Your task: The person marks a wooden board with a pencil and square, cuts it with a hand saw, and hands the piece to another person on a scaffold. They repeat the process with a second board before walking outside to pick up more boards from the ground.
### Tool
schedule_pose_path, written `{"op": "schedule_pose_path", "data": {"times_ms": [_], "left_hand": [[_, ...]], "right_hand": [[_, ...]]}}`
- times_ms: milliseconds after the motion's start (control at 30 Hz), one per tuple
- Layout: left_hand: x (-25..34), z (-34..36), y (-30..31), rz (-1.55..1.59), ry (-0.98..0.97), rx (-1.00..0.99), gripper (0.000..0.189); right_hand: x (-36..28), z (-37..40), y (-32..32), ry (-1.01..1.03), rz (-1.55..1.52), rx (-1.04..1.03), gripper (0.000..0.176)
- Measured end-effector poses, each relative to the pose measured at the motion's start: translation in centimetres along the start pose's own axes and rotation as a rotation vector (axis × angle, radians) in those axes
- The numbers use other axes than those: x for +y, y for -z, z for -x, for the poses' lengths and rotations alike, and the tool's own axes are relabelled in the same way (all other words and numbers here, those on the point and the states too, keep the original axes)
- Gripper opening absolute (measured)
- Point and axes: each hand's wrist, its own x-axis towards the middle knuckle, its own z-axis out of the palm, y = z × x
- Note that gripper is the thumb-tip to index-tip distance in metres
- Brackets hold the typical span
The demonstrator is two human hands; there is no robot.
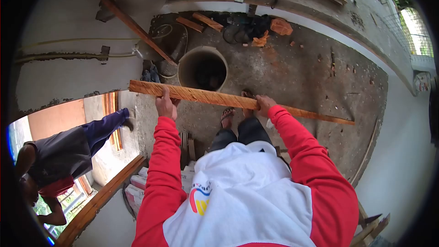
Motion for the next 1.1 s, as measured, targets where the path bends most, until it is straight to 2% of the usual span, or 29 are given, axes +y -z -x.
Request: {"op": "schedule_pose_path", "data": {"times_ms": [33,133,200,233,267,300,367,467,600,633,700,767,800,833,900,967,1000,1033,1100], "left_hand": [[0.3,-0.9,-0.3,-0.087,0.080,-0.005,0.054],[-0.2,0.3,-1.1,-0.654,-0.017,-0.052,0.059],[-4.7,-0.7,2.2,-0.987,-0.359,-0.208,0.067],[-4.1,1.5,0.5,-1.072,-0.243,-0.238,0.067],[-5.2,2.6,0.0,-0.964,-0.064,-0.243,0.066],[-3.4,5.1,-3.1,-1.049,0.038,-0.299,0.061],[-6.0,5.7,-2.9,-0.981,0.116,-0.375,0.055],[-4.9,5.8,-5.7,-1.092,0.075,-0.514,0.043],[1.4,3.4,-12.8,-1.202,-0.347,-0.589,0.040],[3.3,2.4,-15.1,-1.170,-0.433,-0.578,0.038],[7.4,-0.1,-20.1,-1.151,-0.448,-0.538,0.037],[10.3,-2.3,-26.3,-1.236,-0.683,-0.540,0.039],[10.1,-3.6,-29.4,-1.160,-0.823,-0.461,0.040],[9.3,-4.9,-32.5,-1.078,-0.960,-0.376,0.042],[5.5,-10.1,-37.4,-1.163,-1.241,-0.088,0.048],[4.7,-12.6,-40.8,-1.176,-0.837,-0.202,0.049],[4.8,-13.2,-41.9,-1.103,-0.759,-0.306,0.043],[4.7,-13.2,-42.1,-1.035,-0.654,-0.401,0.037],[4.0,-11.2,-41.2,-0.558,-0.282,-0.591,0.025]], "right_hand": [[0.3,-1.6,-0.3,-0.032,0.022,-0.023,0.049],[1.3,-5.7,-3.4,-0.025,-0.015,0.227,0.048],[3.4,-10.3,-7.1,-0.063,0.030,0.116,0.046],[4.4,-12.8,-7.5,-0.081,0.058,0.074,0.045],[4.1,-13.9,-6.1,-0.162,0.066,0.022,0.044],[3.2,-14.3,-5.0,-0.242,0.070,-0.039,0.043],[3.3,-16.5,-5.3,-0.276,0.051,-0.057,0.040],[3.7,-18.5,-4.9,-0.317,0.068,-0.104,0.040],[5.0,-19.5,-5.4,-0.274,0.056,-0.153,0.046],[4.8,-18.9,-4.7,-0.275,0.024,-0.117,0.049],[3.0,-16.6,-0.9,-0.279,-0.039,-0.038,0.055],[4.9,-17.3,-1.4,-0.191,-0.273,0.153,0.060],[5.9,-17.3,-1.7,-0.144,-0.388,0.243,0.063],[6.6,-16.8,-0.9,-0.149,-0.443,0.238,0.065],[7.9,-16.3,2.5,-0.150,-0.542,0.232,0.068],[9.4,-16.1,5.0,-0.145,-0.443,0.305,0.060],[10.3,-15.8,5.7,-0.148,-0.396,0.320,0.057],[12.3,-15.8,6.3,-0.102,-0.691,0.352,0.057],[11.5,-14.4,9.0,-0.047,-1.075,0.343,0.055]]}}
